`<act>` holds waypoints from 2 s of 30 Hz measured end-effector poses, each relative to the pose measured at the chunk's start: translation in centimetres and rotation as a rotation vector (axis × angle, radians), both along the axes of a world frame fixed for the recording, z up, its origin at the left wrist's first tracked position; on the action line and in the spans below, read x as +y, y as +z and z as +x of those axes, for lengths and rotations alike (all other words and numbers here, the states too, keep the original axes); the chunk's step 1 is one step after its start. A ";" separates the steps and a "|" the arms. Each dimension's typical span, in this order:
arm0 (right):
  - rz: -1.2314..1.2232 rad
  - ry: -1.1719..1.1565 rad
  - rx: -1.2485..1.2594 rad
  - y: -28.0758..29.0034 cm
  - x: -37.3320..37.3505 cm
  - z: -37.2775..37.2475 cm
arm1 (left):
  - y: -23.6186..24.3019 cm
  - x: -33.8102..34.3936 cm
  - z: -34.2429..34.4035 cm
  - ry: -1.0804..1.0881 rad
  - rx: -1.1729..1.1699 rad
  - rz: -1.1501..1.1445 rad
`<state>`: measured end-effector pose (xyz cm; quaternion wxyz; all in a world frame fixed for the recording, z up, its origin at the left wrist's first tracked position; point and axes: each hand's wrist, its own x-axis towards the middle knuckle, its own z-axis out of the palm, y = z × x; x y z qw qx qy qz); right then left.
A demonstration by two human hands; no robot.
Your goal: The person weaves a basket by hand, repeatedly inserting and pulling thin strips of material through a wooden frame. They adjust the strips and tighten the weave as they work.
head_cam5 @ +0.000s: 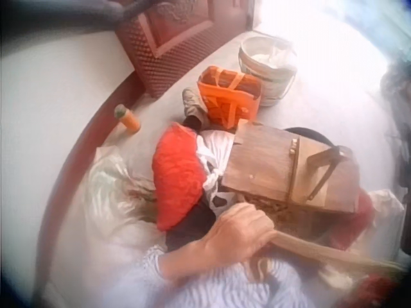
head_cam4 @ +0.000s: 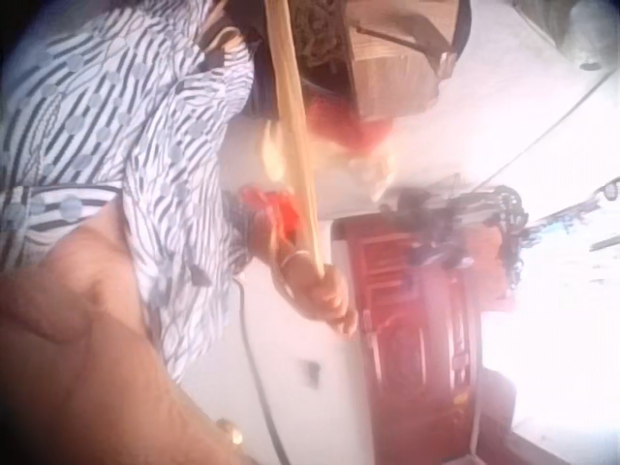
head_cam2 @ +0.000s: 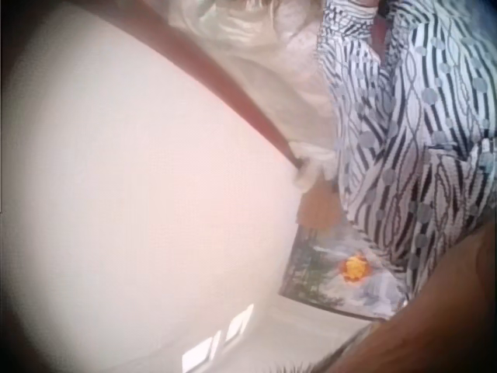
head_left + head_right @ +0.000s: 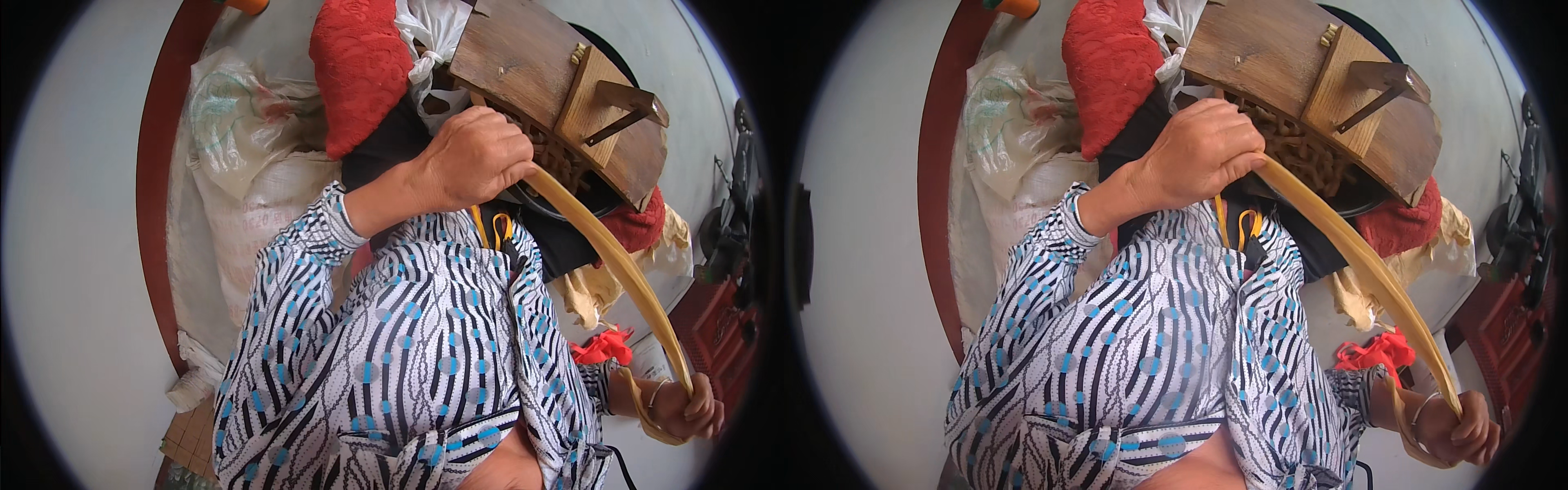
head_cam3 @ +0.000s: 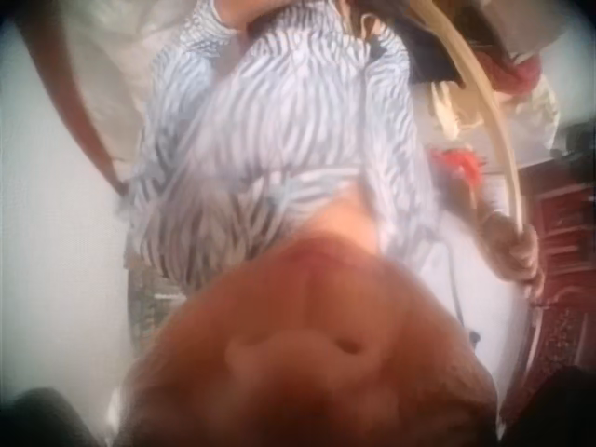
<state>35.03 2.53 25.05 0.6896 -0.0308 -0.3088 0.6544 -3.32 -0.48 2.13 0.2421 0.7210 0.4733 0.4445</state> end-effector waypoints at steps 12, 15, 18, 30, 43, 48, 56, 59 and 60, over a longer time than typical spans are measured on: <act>-0.080 0.117 -1.915 -13.7 -0.9 -13.2 | 11.3 -6.8 0.3 -0.732 -0.770 -0.195; 0.012 0.306 -1.771 -15.3 -0.7 -15.4 | 11.3 -6.0 0.0 -0.916 -1.011 -0.281; 0.320 0.012 -1.806 -16.0 1.0 -15.5 | 10.2 -6.1 -3.3 -0.721 -0.809 -0.474; -0.275 0.460 -1.022 -19.2 -0.2 -14.8 | 3.5 -3.8 -0.3 0.039 0.079 -0.209; -0.440 0.852 -1.072 -20.5 -2.9 -11.8 | 2.2 -1.1 -1.7 0.182 -0.061 -0.501; 0.077 0.400 -1.778 -19.2 -2.2 -9.6 | 2.7 -4.3 -4.5 0.389 0.220 -0.534; 0.356 0.088 -2.143 -18.0 -2.0 -8.3 | 1.4 -6.0 -5.9 0.475 0.903 -0.597; 0.332 0.103 -2.048 -18.2 -2.2 -8.8 | 1.2 -4.8 -3.8 0.333 0.857 -0.325; 0.244 0.190 -1.918 -18.1 -2.2 -9.3 | 1.5 -4.1 -2.2 0.285 0.788 -0.176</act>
